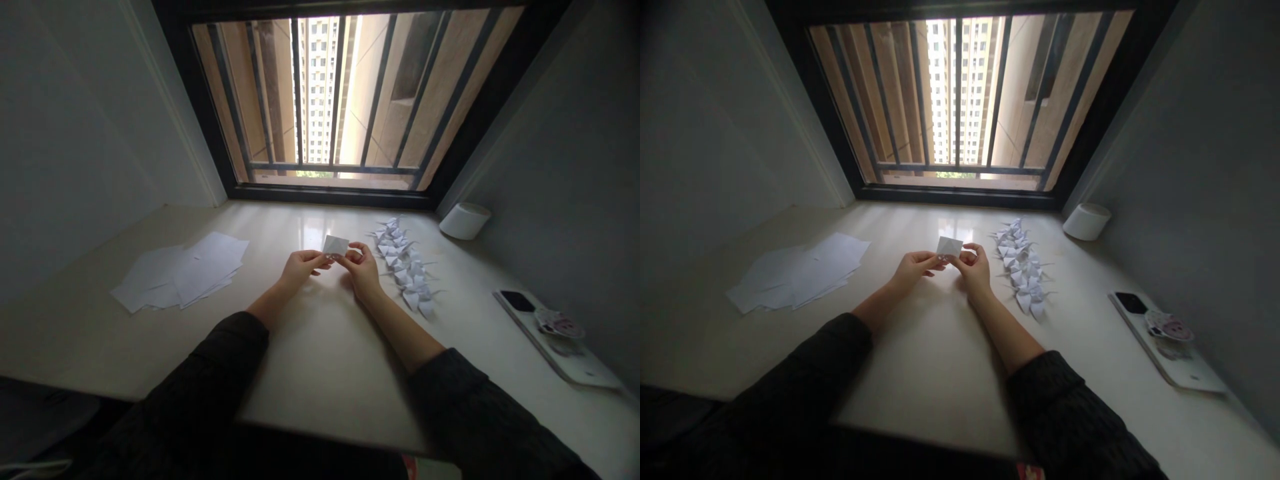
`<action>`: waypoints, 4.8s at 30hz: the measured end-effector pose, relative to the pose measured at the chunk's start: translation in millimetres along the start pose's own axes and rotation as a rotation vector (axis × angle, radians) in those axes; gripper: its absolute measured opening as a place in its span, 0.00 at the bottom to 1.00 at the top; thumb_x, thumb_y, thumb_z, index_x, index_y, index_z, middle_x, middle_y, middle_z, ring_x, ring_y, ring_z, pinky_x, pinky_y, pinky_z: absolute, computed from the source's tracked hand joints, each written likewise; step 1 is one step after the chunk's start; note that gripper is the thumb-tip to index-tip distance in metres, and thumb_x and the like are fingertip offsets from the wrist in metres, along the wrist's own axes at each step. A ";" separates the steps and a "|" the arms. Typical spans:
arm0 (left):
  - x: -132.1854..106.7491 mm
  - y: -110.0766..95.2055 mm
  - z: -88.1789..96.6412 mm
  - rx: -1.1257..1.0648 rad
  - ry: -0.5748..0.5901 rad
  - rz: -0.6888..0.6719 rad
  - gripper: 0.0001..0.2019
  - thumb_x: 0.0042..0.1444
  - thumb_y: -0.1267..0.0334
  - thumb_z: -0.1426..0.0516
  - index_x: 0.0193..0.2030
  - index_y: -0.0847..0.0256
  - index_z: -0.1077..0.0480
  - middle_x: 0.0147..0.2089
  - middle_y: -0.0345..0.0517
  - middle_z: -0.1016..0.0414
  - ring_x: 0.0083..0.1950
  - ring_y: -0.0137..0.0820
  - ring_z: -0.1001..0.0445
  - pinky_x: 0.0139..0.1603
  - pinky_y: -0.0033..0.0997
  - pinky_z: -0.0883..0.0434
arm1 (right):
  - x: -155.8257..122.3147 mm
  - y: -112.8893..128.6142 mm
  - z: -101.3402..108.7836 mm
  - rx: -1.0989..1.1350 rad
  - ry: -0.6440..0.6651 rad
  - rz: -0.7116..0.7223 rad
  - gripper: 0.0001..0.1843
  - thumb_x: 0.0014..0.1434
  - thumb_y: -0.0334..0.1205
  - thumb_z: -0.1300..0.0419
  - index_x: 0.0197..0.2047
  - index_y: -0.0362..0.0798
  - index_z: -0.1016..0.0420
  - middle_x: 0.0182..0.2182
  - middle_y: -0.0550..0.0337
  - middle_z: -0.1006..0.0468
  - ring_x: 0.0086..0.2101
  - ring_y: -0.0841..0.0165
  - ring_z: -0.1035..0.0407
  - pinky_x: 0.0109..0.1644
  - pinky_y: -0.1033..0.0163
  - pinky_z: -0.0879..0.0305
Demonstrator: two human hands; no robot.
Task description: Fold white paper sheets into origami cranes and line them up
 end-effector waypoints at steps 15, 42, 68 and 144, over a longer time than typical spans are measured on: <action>1.5 -0.5 1.6 0.081 -0.063 -0.047 0.19 0.46 0.47 0.39 0.33 0.63 0.24 0.36 0.53 0.20 0.37 0.36 0.22 0.31 0.28 0.33 | -1.5 2.1 4.4 -0.069 -0.028 0.008 0.23 0.44 0.48 0.33 0.41 0.50 0.34 0.23 0.65 0.24 0.27 0.68 0.30 0.37 0.60 0.35; -8.2 -1.7 -0.6 0.337 -0.257 -0.331 0.14 0.51 0.56 0.39 0.44 0.52 0.23 0.37 0.43 0.20 0.39 0.33 0.23 0.41 0.30 0.31 | -13.5 10.0 7.7 -0.460 0.001 0.209 0.14 0.47 0.49 0.35 0.35 0.50 0.22 0.27 0.60 0.21 0.28 0.67 0.29 0.35 0.62 0.34; 0.4 0.6 -3.9 -0.148 -0.158 -0.230 0.17 0.41 0.57 0.34 0.38 0.62 0.22 0.38 0.50 0.20 0.40 0.34 0.24 0.45 0.36 0.29 | -9.9 16.6 -0.5 -0.195 -0.017 0.084 0.13 0.41 0.47 0.30 0.30 0.49 0.19 0.31 0.57 0.18 0.35 0.61 0.25 0.48 0.51 0.30; -1.6 -1.6 -7.4 -0.283 -0.170 -0.139 0.22 0.47 0.58 0.37 0.48 0.65 0.31 0.32 0.52 0.20 0.38 0.39 0.21 0.42 0.38 0.28 | -6.4 3.0 -1.5 0.007 -0.100 -0.028 0.24 0.35 0.46 0.27 0.26 0.50 0.40 0.23 0.62 0.22 0.26 0.67 0.27 0.35 0.60 0.30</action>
Point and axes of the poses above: each hand's wrist, its own x-axis towards the middle knuckle, its own z-axis out of the back of the hand, y = z × x, the point moved 3 cm from there along x, towards the middle knuckle
